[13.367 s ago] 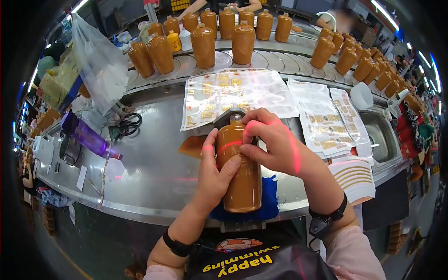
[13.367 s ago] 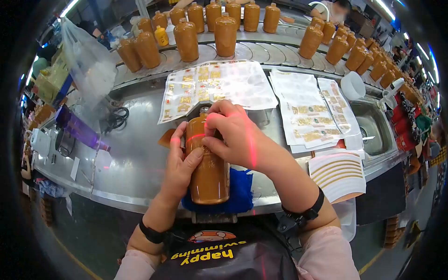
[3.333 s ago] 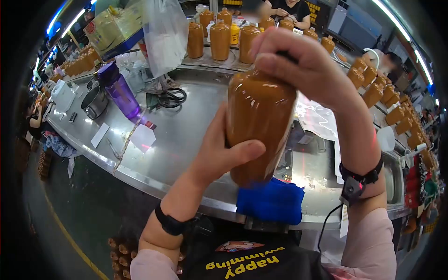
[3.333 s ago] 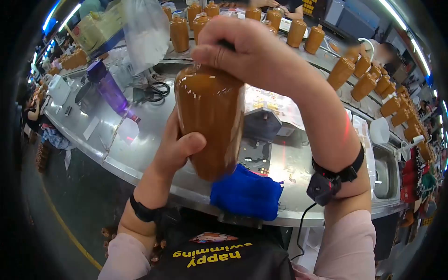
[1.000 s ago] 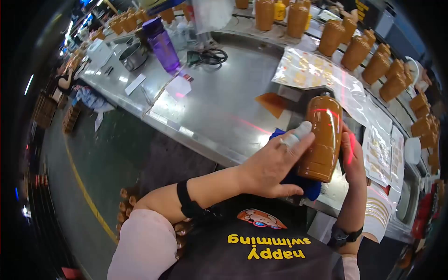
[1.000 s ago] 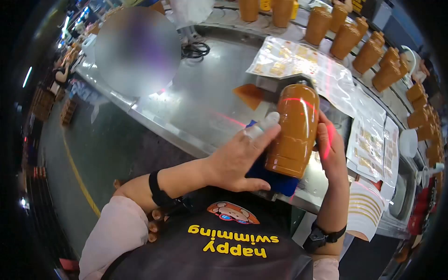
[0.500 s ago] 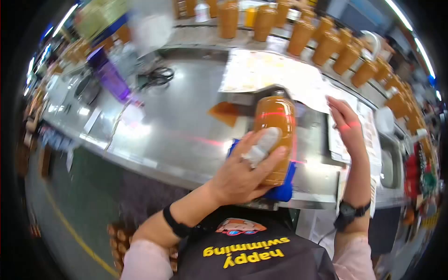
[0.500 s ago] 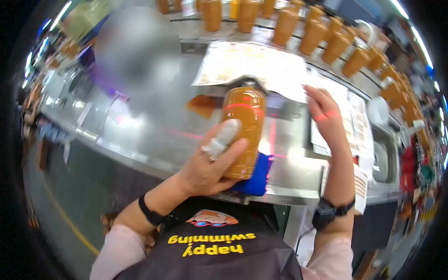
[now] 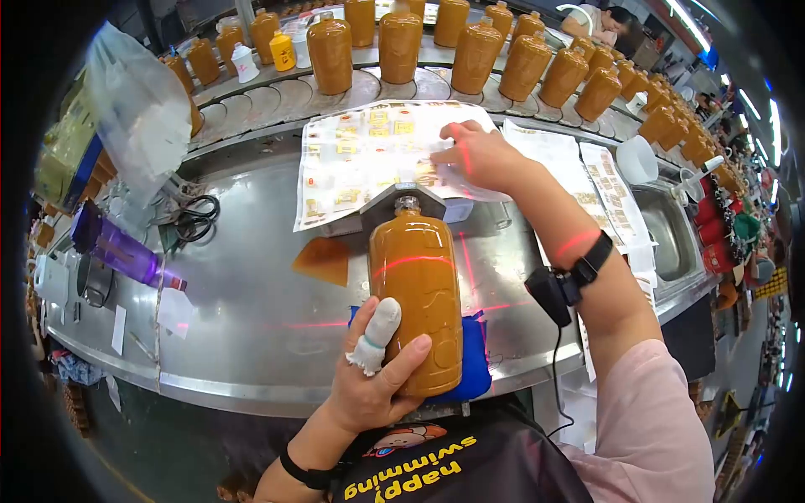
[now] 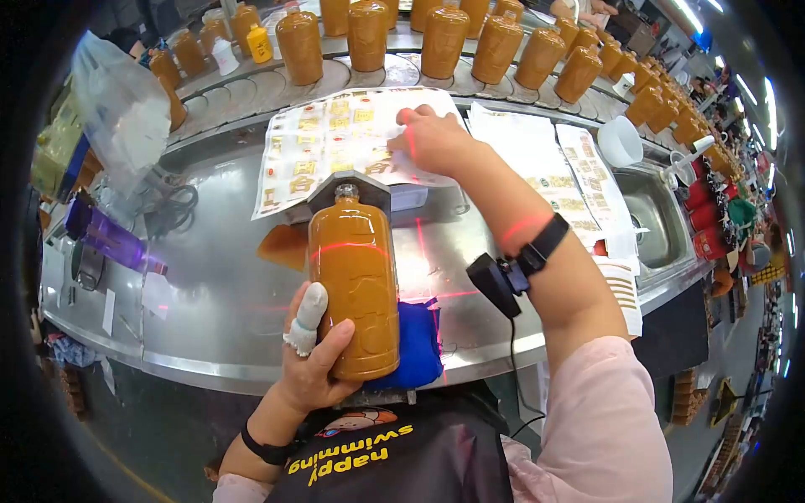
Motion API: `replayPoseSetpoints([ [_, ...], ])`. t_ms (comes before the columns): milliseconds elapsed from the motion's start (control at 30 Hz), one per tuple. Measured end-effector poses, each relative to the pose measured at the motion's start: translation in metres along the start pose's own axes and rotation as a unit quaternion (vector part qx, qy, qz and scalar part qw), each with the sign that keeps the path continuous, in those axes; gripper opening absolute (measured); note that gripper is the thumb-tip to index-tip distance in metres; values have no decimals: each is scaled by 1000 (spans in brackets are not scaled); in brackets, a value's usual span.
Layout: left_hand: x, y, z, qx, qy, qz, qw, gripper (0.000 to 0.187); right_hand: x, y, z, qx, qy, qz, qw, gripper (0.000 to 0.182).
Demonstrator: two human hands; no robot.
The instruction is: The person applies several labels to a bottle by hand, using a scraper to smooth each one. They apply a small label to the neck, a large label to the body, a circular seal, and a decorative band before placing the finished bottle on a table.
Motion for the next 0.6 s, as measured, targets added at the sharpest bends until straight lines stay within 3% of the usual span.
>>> replayPoseSetpoints([
  [200, 1, -4, 0, -4, -19, -19, 1000, 68, -70, 7, -33, -20, -136, -63, 989, 27],
  [267, -2, -3, 1, -4, -22, -16, 1000, 67, -90, 14, -39, -107, -192, 0, 976, 24],
  [333, -2, -3, 1, -3, -22, -5, 1000, 67, -124, -9, -26, -175, -256, 68, 948, 34],
  [367, -2, -3, 0, -3, -22, 2, 1000, 67, -129, -21, -16, -114, -274, 135, 946, 44],
  [467, -2, -4, -1, -4, -24, 8, 1000, 67, -132, -39, -17, -89, -288, 286, 910, 43],
  [600, 0, -4, -9, -3, -4, 19, 1000, 70, -135, -17, -27, -250, -221, 209, 919, 28],
])
Point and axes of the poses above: each hand's wrist, its own z-axis towards the middle knuckle, its own y-axis out of the back of the hand, x = y × z, the point moved 8 cm from there along z, towards the middle knuckle, and after that the axes turned 6 degrees about -y, right-handed, at the moved point
